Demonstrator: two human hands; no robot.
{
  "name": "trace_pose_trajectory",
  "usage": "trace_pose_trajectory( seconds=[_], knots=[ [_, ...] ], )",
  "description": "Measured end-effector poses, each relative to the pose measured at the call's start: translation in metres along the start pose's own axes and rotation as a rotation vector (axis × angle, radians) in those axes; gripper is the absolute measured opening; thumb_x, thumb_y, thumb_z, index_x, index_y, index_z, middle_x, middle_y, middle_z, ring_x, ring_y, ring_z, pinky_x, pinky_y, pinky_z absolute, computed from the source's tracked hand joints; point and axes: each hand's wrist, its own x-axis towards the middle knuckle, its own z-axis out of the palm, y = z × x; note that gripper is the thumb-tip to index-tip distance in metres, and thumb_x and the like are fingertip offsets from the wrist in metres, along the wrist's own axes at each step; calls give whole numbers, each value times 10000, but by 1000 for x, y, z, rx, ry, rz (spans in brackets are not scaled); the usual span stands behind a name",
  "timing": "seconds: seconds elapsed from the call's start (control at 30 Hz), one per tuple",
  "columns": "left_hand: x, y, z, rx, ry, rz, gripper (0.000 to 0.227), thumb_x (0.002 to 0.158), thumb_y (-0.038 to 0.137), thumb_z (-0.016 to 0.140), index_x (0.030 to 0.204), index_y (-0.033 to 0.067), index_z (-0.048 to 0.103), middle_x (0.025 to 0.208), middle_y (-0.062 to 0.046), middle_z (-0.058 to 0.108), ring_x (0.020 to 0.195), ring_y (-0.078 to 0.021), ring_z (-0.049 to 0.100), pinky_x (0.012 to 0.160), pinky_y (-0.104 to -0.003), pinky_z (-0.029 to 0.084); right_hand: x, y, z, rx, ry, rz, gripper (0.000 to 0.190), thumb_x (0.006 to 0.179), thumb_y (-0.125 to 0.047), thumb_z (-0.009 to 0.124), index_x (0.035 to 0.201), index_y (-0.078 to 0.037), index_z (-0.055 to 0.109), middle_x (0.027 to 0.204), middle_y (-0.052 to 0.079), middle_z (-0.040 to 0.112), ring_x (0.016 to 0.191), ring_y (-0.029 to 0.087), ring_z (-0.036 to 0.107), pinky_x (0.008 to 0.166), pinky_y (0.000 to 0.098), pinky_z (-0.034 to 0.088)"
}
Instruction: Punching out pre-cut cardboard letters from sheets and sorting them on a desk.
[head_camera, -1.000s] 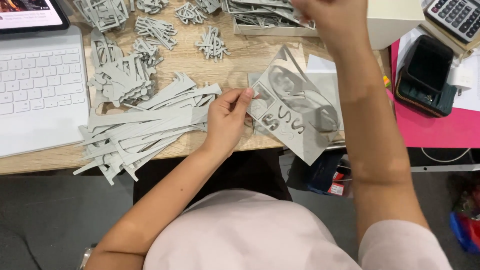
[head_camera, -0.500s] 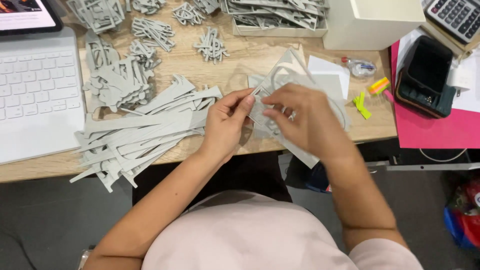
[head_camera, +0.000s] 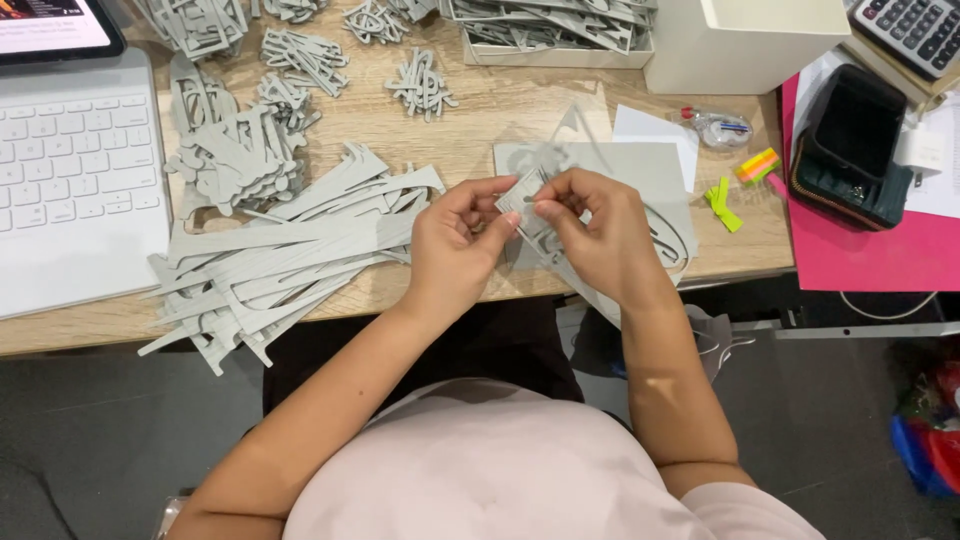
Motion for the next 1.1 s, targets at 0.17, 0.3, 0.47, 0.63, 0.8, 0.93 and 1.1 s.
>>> trace_pose_trajectory(
  seconds=[0.17,0.3,0.47,0.63,0.8,0.93,1.1],
  knots=[
    [1,13,3,-114,-14,-94,351,918,-65,697,1264,-40,644,850,-118,671,762,-123,697,734,-304,683,1,-5,-4,19,64,-119,111,932,14,784,1023,-18,730,792,100,698,711,175,640,715,339,562],
    [1,8,0,-115,-10,-92,372,917,-70,703,1281,-28,637,850,-104,669,768,-116,699,734,-283,681,-4,-18,0,-83,52,-262,96,918,34,782,977,-40,768,877,124,731,758,274,725,735,378,597],
    [2,1,-2,-71,-32,-35,438,935,-82,684,1354,19,611,861,-94,690,792,-94,692,776,-272,654,-5,-19,0,-139,16,-354,81,939,15,773,1000,-32,797,892,129,744,795,300,742,733,367,598],
    [4,-14,-7,-25,-52,14,461,932,-90,677,1368,43,614,899,-98,726,827,-100,716,789,-258,631,-6,-21,1,-115,-13,-315,88,911,32,793,986,-13,800,879,148,754,816,332,750,744,393,603],
    [1,-9,-4,11,-58,27,464,905,-93,706,1341,49,638,897,-64,723,827,-66,688,795,-228,606,-6,-3,4,15,-15,-171,78,925,6,783,972,-53,805,845,97,759,819,252,753,763,367,597],
    [0,8,0,-14,18,-6,351,966,-92,582,1276,67,616,905,-66,616,809,-118,666,772,-290,644,-3,1,7,61,70,-140,64,988,-8,697,982,-51,742,789,82,733,780,218,698,771,362,562],
    [0,23,2,42,15,-112,159,1000,22,596,1111,110,669,887,18,597,735,-48,505,778,-249,643,60,-4,-38,-276,88,-83,171,1006,115,618,1062,-2,729,906,101,748,820,177,690,675,205,591]
  ],
)
